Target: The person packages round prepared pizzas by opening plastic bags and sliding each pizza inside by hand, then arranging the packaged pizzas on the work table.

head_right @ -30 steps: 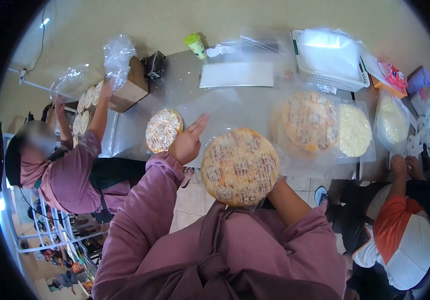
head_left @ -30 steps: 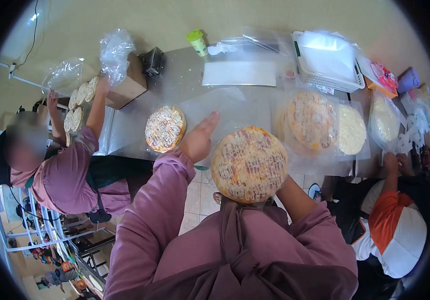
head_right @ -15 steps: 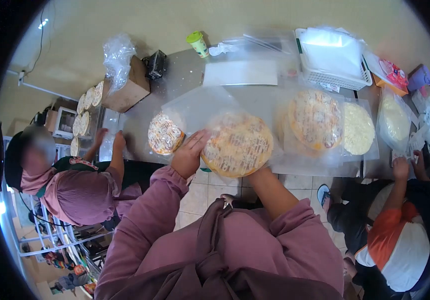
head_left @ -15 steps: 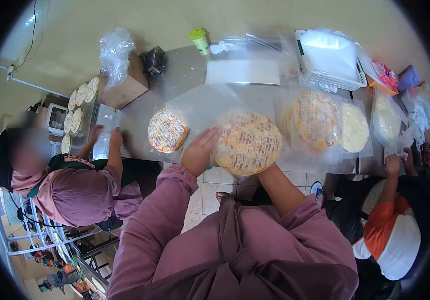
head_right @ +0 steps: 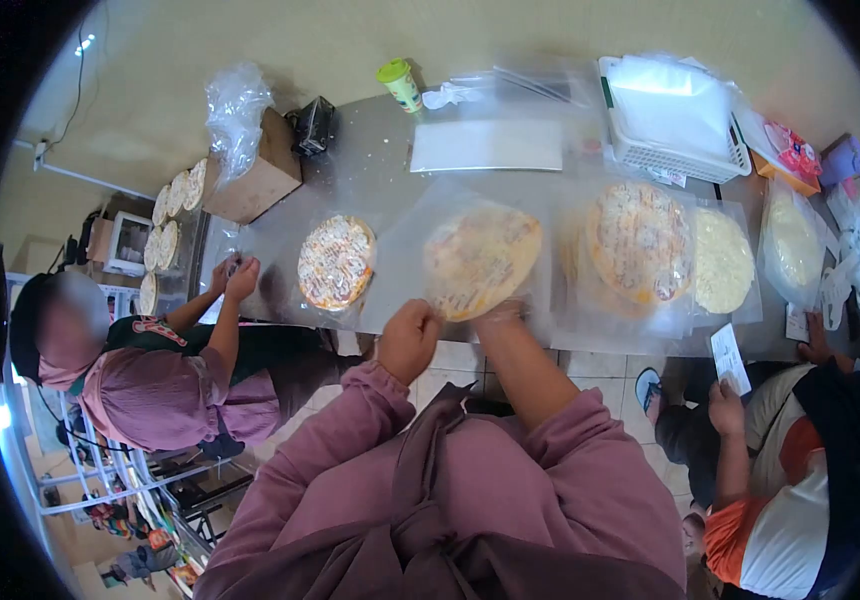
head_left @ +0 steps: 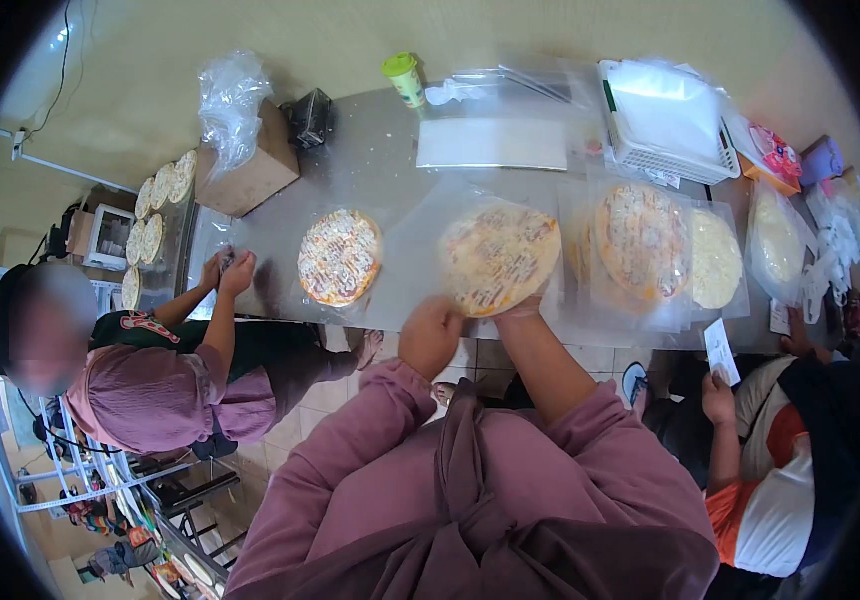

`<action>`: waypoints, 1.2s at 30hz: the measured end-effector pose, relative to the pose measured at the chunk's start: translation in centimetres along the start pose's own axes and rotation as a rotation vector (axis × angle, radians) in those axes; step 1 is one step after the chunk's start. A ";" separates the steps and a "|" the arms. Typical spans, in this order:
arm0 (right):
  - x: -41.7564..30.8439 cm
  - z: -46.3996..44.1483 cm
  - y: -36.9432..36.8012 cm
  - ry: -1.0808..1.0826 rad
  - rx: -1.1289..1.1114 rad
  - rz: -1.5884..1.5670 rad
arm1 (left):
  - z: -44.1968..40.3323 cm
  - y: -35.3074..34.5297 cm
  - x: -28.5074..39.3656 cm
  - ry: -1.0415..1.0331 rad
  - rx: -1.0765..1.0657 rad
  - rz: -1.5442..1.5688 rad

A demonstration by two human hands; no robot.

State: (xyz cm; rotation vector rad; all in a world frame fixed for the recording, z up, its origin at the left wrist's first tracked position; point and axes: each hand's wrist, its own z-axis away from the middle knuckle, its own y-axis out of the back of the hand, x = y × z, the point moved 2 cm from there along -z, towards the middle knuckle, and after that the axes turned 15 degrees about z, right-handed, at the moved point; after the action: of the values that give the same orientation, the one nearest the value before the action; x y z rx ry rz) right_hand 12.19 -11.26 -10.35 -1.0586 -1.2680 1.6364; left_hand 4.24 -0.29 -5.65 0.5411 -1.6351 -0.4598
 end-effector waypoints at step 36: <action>-7.1 5.5 -3.9 0.091 -0.048 0.215 | -0.1 -0.8 7.5 -0.369 -0.519 0.106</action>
State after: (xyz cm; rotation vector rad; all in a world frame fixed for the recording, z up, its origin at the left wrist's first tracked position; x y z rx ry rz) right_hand 9.82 -18.87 -4.75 -1.3226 -1.1721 1.7021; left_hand 3.67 -5.36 -0.10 -0.0227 -1.7887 -0.9096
